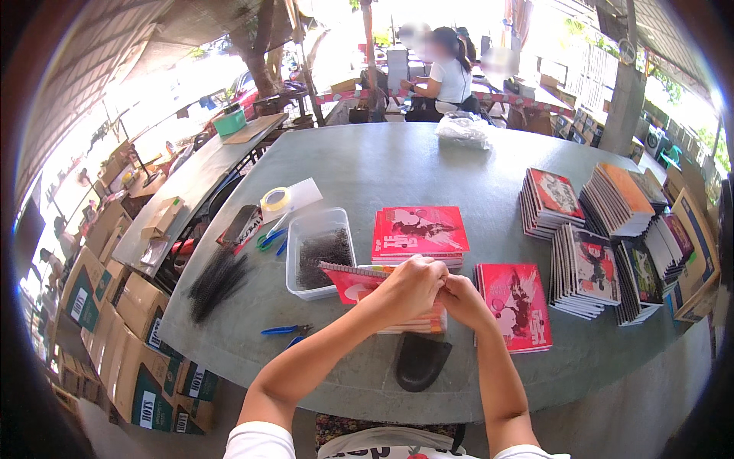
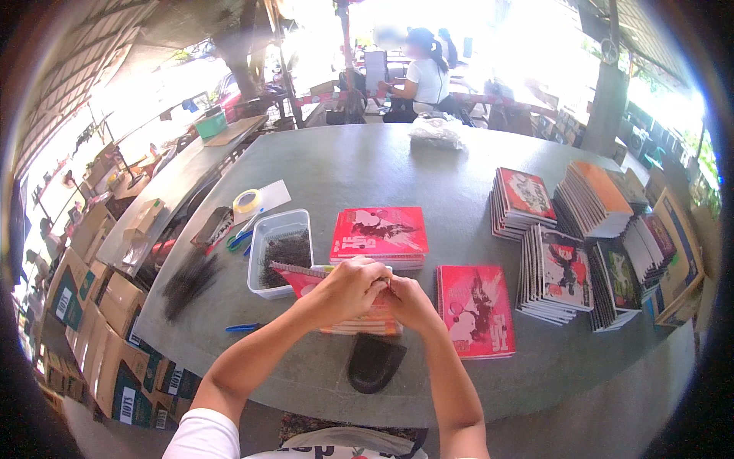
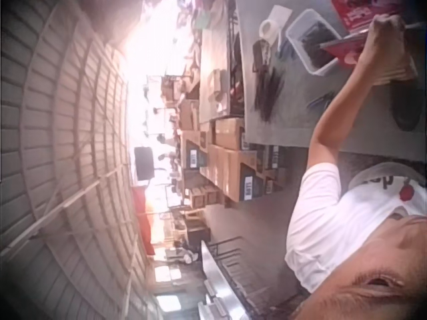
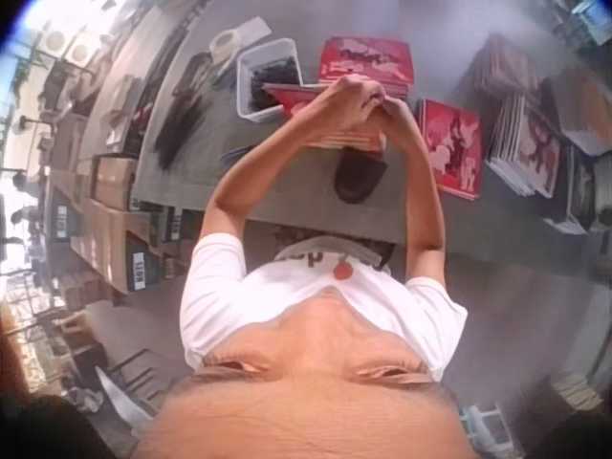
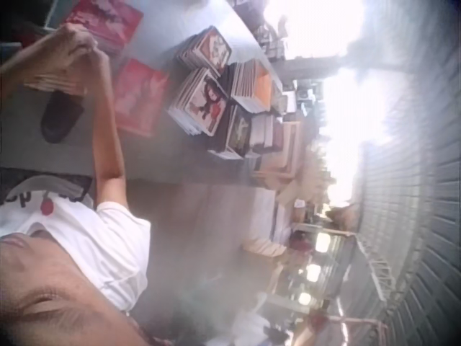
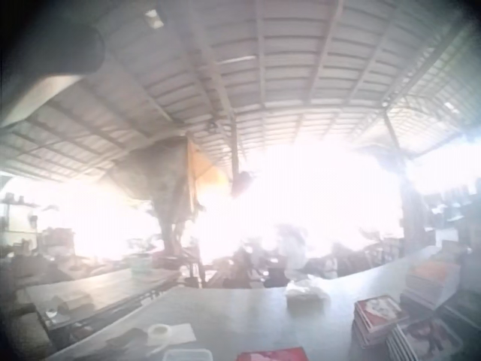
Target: The person binds notebooks by threading a plastic coil through the holes and then trimming the excess coil with pliers.
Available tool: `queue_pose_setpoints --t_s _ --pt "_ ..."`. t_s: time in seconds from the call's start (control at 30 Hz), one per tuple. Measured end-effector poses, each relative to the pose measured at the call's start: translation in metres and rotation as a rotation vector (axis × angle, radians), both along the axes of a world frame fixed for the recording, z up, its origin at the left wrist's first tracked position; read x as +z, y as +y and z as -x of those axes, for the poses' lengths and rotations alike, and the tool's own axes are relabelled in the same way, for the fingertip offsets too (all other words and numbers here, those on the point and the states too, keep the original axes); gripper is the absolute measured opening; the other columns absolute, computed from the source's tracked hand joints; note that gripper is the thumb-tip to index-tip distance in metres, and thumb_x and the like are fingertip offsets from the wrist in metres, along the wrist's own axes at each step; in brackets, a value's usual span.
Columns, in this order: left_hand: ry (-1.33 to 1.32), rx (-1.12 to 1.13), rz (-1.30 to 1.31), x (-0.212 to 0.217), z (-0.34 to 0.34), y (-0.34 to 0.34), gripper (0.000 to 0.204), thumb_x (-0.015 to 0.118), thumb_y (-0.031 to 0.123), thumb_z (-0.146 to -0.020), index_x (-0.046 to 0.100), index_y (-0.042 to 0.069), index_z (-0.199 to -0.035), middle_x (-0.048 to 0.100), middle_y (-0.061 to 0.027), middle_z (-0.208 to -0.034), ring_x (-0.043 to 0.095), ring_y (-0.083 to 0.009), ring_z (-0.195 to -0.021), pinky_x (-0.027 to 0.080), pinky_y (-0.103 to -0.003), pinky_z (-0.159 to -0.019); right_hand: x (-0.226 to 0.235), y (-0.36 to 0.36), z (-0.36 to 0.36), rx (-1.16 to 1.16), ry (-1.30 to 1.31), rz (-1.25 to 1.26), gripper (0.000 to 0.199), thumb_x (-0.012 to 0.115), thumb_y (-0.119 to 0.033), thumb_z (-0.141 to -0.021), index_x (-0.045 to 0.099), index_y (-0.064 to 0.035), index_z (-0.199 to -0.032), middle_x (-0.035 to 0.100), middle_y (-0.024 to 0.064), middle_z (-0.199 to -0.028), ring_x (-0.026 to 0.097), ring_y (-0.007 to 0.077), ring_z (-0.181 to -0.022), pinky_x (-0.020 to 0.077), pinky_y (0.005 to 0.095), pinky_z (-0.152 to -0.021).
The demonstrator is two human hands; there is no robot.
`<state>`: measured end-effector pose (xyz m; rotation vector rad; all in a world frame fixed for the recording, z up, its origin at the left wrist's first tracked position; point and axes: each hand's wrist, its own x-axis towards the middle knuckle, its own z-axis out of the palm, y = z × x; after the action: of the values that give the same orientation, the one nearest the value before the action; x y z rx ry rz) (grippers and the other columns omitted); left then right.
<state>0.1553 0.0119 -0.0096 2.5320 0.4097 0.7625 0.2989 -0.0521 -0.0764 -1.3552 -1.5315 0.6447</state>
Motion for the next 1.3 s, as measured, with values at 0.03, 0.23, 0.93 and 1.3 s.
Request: queue_pose_setpoints --t_s 0.03,0.23,0.93,1.3 --pt "-0.012 0.012 -0.001 0.000 0.001 0.000 0.012 0.059 0.005 -0.075 0.061 -0.002 -0.085 0.062 -0.0184 -0.081 0.059 -0.0347 -0.084 0.048 -0.041 -0.075 0.002 -0.002 0.002 -0.012 -0.026 0.035 0.016 0.055 -0.009 -0.081 0.059 0.0031 -0.091 0.064 0.0198 -0.078 0.066 0.0282 -0.077 0.0480 0.0331 -0.065" --pt "-0.133 0.137 -0.188 -0.007 -0.001 -0.007 0.014 0.068 0.010 -0.068 0.057 0.004 -0.075 0.058 -0.0124 -0.081 0.054 -0.0311 -0.088 0.046 -0.040 -0.077 0.008 -0.006 0.012 0.013 0.147 0.040 0.018 0.060 -0.004 -0.079 0.060 0.0053 -0.094 0.066 0.0100 -0.082 0.063 0.0136 -0.078 0.0481 0.0270 -0.066" --pt "-0.050 0.440 0.886 -0.038 0.183 0.015 0.029 0.049 0.019 -0.079 0.051 0.004 -0.103 0.056 -0.0132 -0.080 0.055 -0.0241 -0.070 0.045 -0.033 -0.065 0.068 0.092 0.132 -0.029 -0.614 -0.093 0.020 0.066 -0.023 -0.077 0.068 -0.0061 -0.089 0.066 0.0148 -0.075 0.065 0.0307 -0.071 0.0508 0.0385 -0.067" --pt "-0.034 0.415 0.844 -0.033 0.171 0.035 0.024 0.048 0.027 -0.086 0.052 0.004 -0.088 0.054 -0.0075 -0.071 0.054 -0.0135 -0.065 0.042 -0.029 -0.057 0.066 0.094 0.135 -0.011 -0.560 -0.064 0.018 0.065 -0.023 -0.077 0.070 -0.0090 -0.088 0.066 0.0151 -0.071 0.065 0.0312 -0.069 0.0512 0.0403 -0.065"
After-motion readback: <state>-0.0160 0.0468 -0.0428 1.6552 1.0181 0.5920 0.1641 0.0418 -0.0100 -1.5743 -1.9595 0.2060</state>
